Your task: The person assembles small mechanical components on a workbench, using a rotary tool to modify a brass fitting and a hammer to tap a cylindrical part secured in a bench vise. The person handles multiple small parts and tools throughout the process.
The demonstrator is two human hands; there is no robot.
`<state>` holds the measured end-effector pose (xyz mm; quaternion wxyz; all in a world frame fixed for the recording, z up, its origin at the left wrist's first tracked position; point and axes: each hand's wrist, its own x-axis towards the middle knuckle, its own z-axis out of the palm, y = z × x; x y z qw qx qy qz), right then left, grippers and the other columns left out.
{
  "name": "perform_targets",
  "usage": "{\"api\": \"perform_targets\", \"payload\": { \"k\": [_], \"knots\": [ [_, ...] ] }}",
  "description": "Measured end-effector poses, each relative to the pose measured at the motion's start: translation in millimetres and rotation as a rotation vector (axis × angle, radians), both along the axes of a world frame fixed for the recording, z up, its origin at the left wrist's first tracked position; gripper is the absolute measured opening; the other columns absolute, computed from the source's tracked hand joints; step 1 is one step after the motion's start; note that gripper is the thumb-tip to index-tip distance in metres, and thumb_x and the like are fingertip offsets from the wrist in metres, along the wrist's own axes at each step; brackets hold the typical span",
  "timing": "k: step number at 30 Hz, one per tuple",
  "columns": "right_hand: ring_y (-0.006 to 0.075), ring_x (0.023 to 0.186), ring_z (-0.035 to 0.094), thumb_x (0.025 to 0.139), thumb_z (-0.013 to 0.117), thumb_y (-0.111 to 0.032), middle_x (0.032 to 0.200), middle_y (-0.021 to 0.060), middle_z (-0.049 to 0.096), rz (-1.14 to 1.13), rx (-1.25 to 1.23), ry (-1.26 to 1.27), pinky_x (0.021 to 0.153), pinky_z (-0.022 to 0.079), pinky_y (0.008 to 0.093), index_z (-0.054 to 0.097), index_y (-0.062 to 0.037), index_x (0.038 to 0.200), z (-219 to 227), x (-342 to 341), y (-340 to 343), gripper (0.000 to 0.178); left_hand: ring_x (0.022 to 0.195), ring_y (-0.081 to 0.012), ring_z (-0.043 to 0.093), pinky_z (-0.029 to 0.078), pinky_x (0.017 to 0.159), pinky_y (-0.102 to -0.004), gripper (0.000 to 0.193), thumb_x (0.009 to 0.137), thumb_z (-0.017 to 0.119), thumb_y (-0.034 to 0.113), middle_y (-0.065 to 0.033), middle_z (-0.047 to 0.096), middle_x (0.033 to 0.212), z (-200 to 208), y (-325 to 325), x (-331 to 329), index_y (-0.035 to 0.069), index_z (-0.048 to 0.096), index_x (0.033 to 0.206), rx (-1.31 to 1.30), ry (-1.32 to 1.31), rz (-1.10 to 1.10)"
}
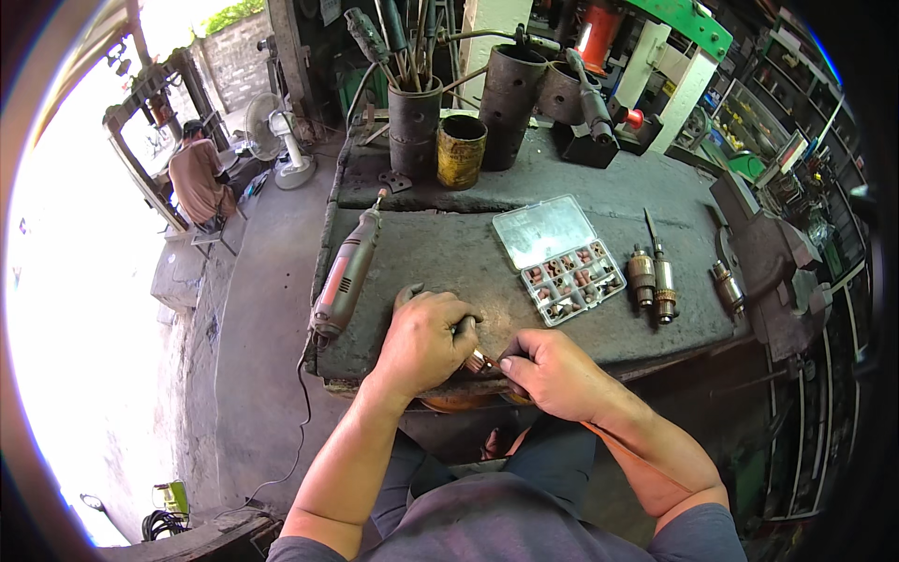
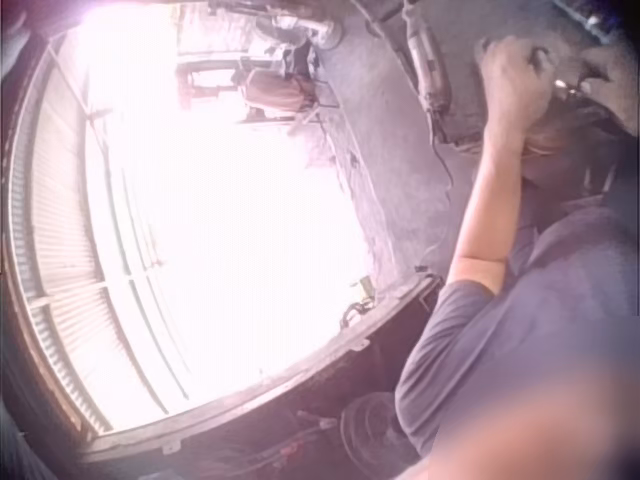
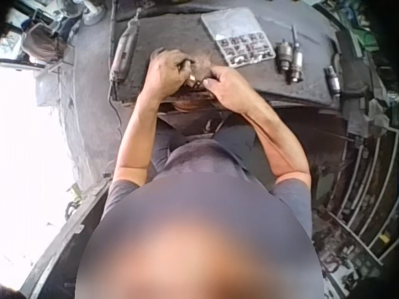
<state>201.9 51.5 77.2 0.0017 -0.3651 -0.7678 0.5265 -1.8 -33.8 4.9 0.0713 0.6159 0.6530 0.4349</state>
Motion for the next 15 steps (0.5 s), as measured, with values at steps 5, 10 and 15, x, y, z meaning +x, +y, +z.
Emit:
{"api": "perform_targets", "payload": {
  "k": [5,10,15],
  "knots": [
    [0.0247,0.085,0.07,0.11,0.067,-0.017,0.093,0.0219,0.077,0.005,0.065,0.016,0.082,0.057,0.0444,0.074,0.0086,0.11,4,0,-4,0.027,0.093,-0.0397,0.072,0.056,0.087,-0.0503,0.015,0.092,0.072,0.009,-0.0163,0.076,0.093,-1,0,0,0.003,0.083,0.101,-0.003,-0.033,-0.023],
    [0.0252,0.086,0.071,0.109,0.068,-0.018,0.093,0.0224,0.077,-0.019,0.025,0.064,0.082,0.057,0.0444,0.074,0.0083,0.111,-1,3,-7,0.027,0.092,-0.0398,0.072,0.056,0.086,-0.0501,0.015,0.092,0.072,0.009,-0.0163,0.076,0.093,0,-1,0,0.003,0.083,0.101,0.043,0.008,-0.012],
    [0.0286,0.084,0.071,0.109,0.069,-0.018,0.091,0.0231,0.076,-0.028,0.013,0.03,0.081,0.056,0.0457,0.073,0.008,0.109,-6,3,-7,0.026,0.092,-0.0396,0.072,0.056,0.088,-0.0499,0.016,0.093,0.072,0.009,-0.016,0.077,0.094,0,-1,0,0.003,0.083,0.102,-0.001,-0.018,-0.019]
  ]
}}
